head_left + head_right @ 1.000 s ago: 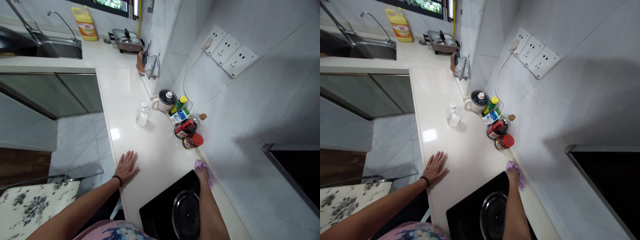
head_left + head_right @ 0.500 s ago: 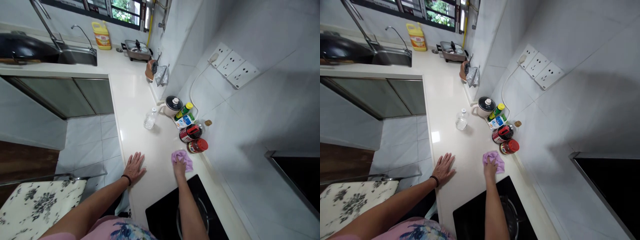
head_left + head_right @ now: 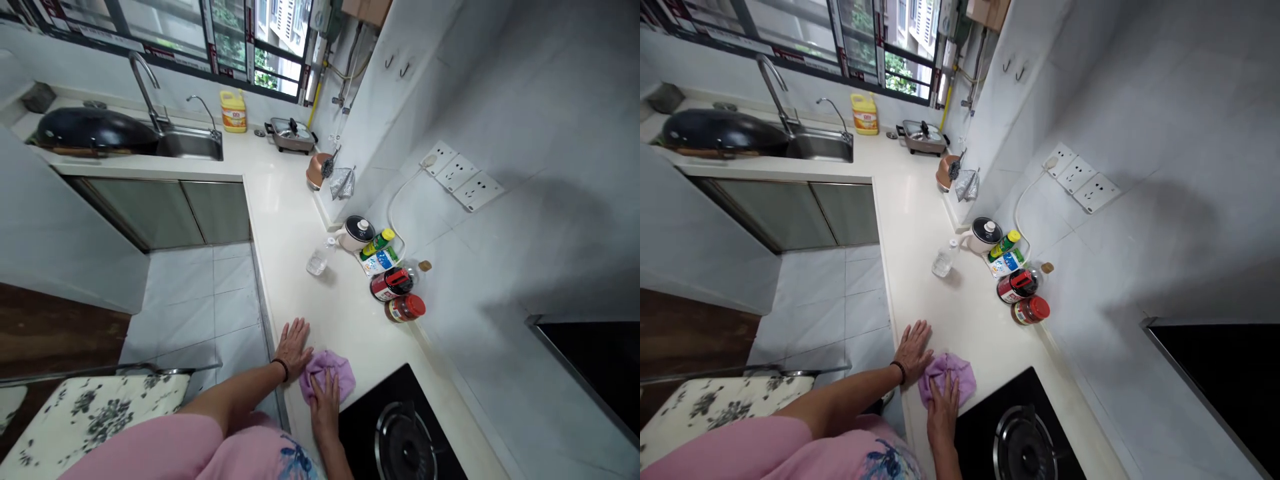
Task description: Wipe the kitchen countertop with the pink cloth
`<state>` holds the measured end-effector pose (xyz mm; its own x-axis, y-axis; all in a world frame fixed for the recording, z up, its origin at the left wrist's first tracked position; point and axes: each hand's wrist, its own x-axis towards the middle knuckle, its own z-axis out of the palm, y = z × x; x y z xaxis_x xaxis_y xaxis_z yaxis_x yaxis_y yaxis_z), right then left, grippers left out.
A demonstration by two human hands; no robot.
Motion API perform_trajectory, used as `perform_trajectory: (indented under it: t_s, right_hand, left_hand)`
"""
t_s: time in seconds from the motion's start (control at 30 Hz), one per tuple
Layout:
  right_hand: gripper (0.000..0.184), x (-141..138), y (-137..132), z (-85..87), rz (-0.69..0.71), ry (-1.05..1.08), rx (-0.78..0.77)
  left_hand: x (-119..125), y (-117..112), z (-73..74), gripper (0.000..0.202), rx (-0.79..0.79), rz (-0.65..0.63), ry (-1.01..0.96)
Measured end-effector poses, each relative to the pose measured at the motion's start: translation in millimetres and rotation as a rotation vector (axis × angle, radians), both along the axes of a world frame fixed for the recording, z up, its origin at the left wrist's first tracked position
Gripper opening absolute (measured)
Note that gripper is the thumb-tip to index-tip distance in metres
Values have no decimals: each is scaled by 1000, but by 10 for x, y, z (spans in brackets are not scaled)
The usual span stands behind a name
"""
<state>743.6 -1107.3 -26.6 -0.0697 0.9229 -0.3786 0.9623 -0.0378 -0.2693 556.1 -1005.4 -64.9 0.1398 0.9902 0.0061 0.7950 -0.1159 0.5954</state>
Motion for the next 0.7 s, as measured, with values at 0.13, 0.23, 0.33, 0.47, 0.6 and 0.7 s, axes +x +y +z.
perform_trajectory:
  t_s: [0.13,0.23,0.33,0.47,0.6,0.7]
  right_hand:
    - [67,0,-338,-149,-22,13,29]
    - [66,19,-423,-229,-46,48,64]
    - [59,71,-387,-270,-52,162,88]
    - [55,131,-289,-284,-5,235,106]
    - [59,137,-251,-290,91,85,86]
    - [62,146,-257,-302,135,-6,90]
  left_hand:
    - [-173,13,-5,74,57,50,-155]
    - [-566,-49,-39,69,109,201,-207]
    - [-1226,-321,-63,63,62,422,-155]
    - [-2188,-1178,9,55,-215,851,28]
    - [-2633,-2295,148,51,-478,1286,121]
    - [-2567,-2910,210,48,-608,1427,120]
